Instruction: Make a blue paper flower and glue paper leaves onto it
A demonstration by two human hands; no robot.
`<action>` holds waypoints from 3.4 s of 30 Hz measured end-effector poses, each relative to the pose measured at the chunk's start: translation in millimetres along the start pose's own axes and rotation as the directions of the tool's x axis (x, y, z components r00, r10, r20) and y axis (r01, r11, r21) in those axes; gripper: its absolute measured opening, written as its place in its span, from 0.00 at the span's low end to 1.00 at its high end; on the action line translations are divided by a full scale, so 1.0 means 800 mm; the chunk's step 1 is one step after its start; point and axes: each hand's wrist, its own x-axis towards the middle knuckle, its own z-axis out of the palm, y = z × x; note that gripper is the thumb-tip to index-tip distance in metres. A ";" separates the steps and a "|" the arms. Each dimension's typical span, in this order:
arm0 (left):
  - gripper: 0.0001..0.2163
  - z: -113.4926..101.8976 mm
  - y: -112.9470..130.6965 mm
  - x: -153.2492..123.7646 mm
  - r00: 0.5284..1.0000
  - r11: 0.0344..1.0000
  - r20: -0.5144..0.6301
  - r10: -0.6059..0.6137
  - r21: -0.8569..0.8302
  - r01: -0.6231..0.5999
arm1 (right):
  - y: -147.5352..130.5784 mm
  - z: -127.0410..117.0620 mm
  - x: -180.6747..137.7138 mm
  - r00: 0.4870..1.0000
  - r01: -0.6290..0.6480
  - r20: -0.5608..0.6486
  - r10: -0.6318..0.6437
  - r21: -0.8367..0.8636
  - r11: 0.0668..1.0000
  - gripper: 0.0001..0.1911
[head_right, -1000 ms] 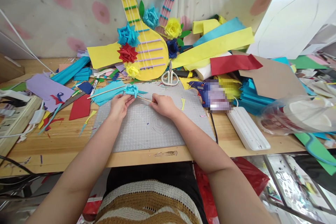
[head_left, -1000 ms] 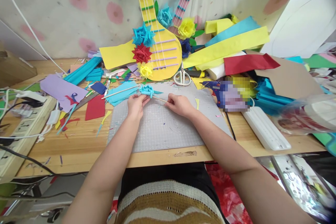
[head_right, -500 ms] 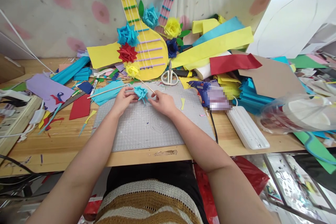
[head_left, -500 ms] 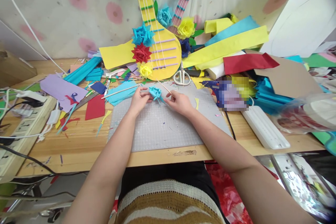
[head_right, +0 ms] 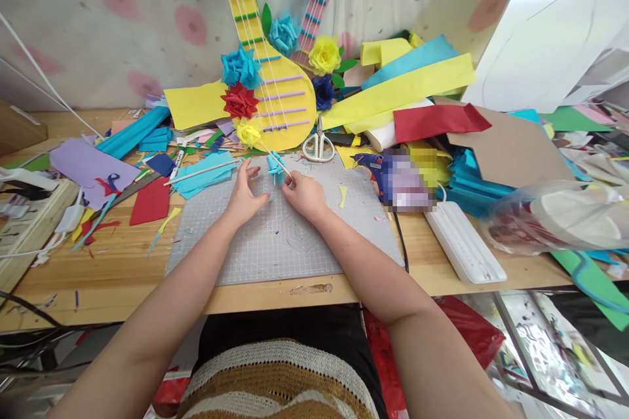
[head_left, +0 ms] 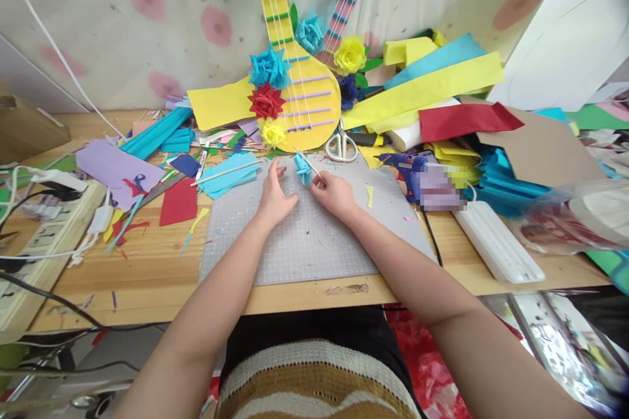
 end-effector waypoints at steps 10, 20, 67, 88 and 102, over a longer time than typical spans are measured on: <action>0.22 0.013 -0.011 -0.006 0.995 0.942 -0.073 0.069 0.334 -0.041 | -0.001 0.000 -0.003 0.999 0.034 0.004 -0.034 0.004 0.999 0.08; 0.15 0.008 -0.016 0.001 0.998 0.979 -0.046 -0.032 0.201 0.041 | -0.003 -0.005 -0.007 0.996 0.086 0.022 -0.086 0.002 0.996 0.08; 0.06 0.019 0.014 -0.013 0.856 0.763 0.146 -0.495 -0.398 0.509 | 0.000 -0.010 -0.009 0.978 0.206 -0.014 -0.209 0.238 0.949 0.12; 0.09 0.011 0.005 -0.021 0.951 0.782 0.150 0.270 0.542 -0.307 | -0.001 -0.009 -0.010 0.978 0.211 -0.042 -0.207 0.155 0.965 0.09; 0.15 0.025 -0.008 -0.013 0.997 0.909 -0.018 0.080 0.411 -0.065 | -0.009 -0.010 -0.012 0.960 0.266 -0.076 -0.268 -0.034 0.963 0.08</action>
